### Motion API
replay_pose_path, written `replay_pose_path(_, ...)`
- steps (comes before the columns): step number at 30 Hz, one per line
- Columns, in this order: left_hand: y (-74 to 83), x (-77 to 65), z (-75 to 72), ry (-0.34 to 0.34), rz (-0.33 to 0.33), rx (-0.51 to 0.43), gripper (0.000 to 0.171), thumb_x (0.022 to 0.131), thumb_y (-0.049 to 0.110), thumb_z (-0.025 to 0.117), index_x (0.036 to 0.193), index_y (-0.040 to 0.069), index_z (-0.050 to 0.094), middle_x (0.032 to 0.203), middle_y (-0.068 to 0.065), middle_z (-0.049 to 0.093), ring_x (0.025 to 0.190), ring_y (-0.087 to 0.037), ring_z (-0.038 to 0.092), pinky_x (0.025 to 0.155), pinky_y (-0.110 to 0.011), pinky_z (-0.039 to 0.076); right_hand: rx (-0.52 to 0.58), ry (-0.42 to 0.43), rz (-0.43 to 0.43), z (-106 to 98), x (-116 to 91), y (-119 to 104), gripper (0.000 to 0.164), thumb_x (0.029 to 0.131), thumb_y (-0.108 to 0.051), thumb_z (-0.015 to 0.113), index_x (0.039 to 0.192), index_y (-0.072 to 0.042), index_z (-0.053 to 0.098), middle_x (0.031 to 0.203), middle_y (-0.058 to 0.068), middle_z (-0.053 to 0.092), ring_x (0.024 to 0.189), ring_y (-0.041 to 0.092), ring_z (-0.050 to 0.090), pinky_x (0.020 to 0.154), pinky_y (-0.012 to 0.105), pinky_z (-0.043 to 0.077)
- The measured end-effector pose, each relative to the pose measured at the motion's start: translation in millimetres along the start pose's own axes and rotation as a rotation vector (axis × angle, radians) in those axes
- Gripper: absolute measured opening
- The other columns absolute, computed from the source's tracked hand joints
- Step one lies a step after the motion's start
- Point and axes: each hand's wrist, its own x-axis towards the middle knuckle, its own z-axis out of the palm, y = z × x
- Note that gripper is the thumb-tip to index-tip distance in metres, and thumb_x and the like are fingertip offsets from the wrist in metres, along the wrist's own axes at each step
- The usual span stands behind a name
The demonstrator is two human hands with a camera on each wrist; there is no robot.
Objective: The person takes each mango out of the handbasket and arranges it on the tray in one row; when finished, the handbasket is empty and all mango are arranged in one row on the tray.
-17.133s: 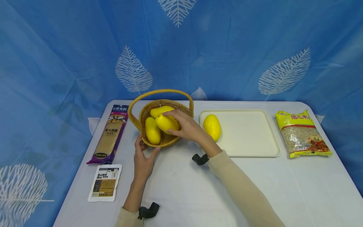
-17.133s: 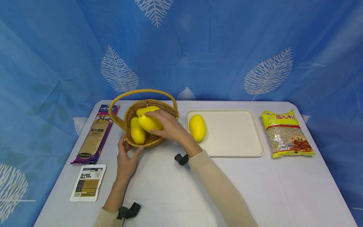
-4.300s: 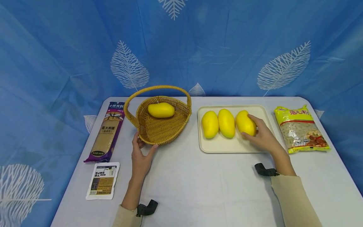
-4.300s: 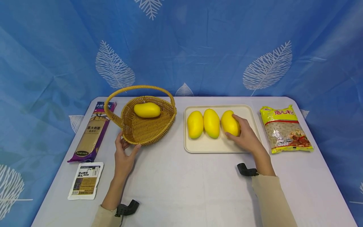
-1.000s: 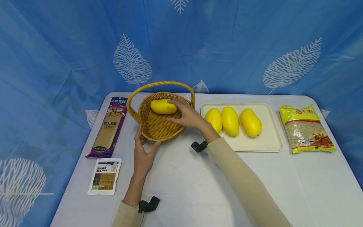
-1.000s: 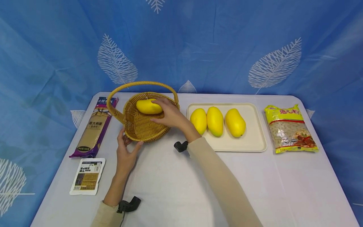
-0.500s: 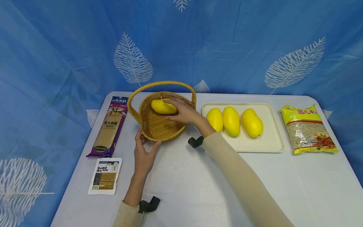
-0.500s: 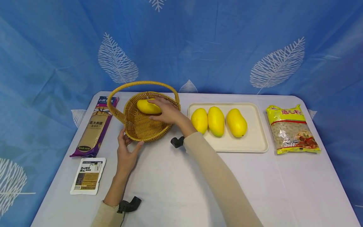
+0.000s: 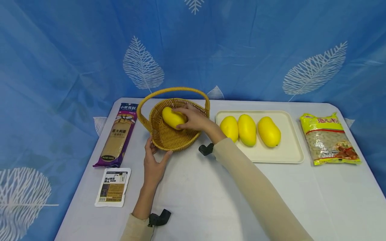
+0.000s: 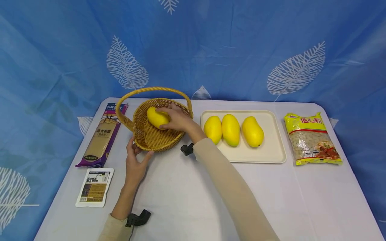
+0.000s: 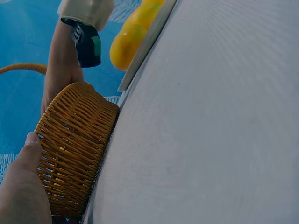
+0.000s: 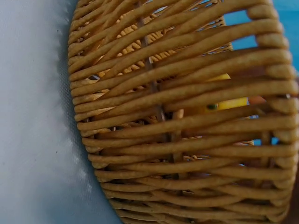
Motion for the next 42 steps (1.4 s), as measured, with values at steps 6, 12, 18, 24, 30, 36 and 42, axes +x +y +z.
replay_pose_path(6, 1.1, 0.1, -0.2, -0.003, 0.013, -0.009, 0.091, 0.086, 0.026, 0.076, 0.156, 0.022, 0.017, 0.142, -0.015, 0.047, 0.121, -0.029, 0.052, 0.105, -0.047, 0.038, 0.0, -0.034, -0.042, 1.1, 4.9, -0.7, 0.073, 0.087, -0.033, 0.075, 0.15, -0.027, 0.039, 0.16, 0.009, 0.023, 0.145, 0.028, 0.029, 0.115, 0.047, 0.033)
replay_pose_path(12, 0.9, -0.1, -0.6, -0.006, 0.015, -0.023, 0.091, 0.087, 0.026, 0.076, 0.156, 0.021, 0.018, 0.143, -0.016, 0.046, 0.122, -0.03, 0.052, 0.106, -0.049, 0.037, -0.015, -0.07, -0.067, 3.1, 7.8, -3.4, 0.069, 0.089, -0.027, 0.073, 0.15, -0.022, 0.041, 0.161, 0.009, 0.023, 0.149, 0.028, 0.022, 0.118, 0.047, 0.026)
replay_pose_path(18, -0.7, 0.2, -0.7, -0.003, 0.01, -0.023, 0.088, 0.088, 0.026, 0.075, 0.156, 0.022, 0.018, 0.142, -0.015, 0.047, 0.121, -0.028, 0.052, 0.106, -0.047, 0.038, -0.028, -0.075, -0.07, 6.6, 12.2, -2.1, 0.073, 0.088, -0.03, 0.074, 0.151, -0.023, 0.039, 0.163, 0.007, 0.021, 0.15, 0.027, 0.019, 0.119, 0.046, 0.025)
replay_pose_path(24, -1.3, -0.1, -0.3, -0.004, 0.023, -0.017, 0.088, 0.088, 0.027, 0.074, 0.155, 0.021, 0.019, 0.141, -0.014, 0.048, 0.12, -0.028, 0.053, 0.106, -0.046, 0.039, -0.041, -0.074, -0.078, 8.4, 14.3, -1.4, 0.071, 0.089, -0.03, 0.073, 0.151, -0.024, 0.039, 0.16, 0.005, 0.028, 0.148, 0.025, 0.025, 0.118, 0.044, 0.027)
replay_pose_path(30, -1.1, -0.2, -0.7, -0.007, 0.024, -0.016, 0.088, 0.088, 0.027, 0.074, 0.155, 0.02, 0.019, 0.141, -0.014, 0.048, 0.121, -0.028, 0.053, 0.106, -0.046, 0.038, -0.024, -0.048, -0.091, 8.7, 12.4, -2.2, 0.067, 0.087, -0.028, 0.074, 0.147, -0.02, 0.046, 0.153, 0.004, 0.039, 0.144, 0.024, 0.032, 0.115, 0.043, 0.032)
replay_pose_path(36, -1.0, -0.6, -0.3, -0.001, 0.019, -0.019, 0.088, 0.088, 0.028, 0.075, 0.155, 0.021, 0.019, 0.141, -0.014, 0.048, 0.121, -0.029, 0.053, 0.106, -0.048, 0.038, 0.001, 0.005, -0.098, 7.6, 5.7, -4.1, 0.066, 0.086, -0.029, 0.076, 0.145, -0.022, 0.048, 0.151, 0.002, 0.041, 0.141, 0.022, 0.036, 0.112, 0.042, 0.036)
replay_pose_path(42, -2.2, -0.5, -0.3, 0.004, 0.016, -0.014, 0.088, 0.088, 0.028, 0.075, 0.155, 0.022, 0.019, 0.141, -0.014, 0.048, 0.12, -0.029, 0.053, 0.106, -0.049, 0.038, 0.032, 0.066, -0.135, 4.7, -4.7, -5.2, 0.067, 0.083, -0.03, 0.077, 0.143, -0.022, 0.049, 0.151, 0.002, 0.041, 0.139, 0.023, 0.038, 0.111, 0.042, 0.038)
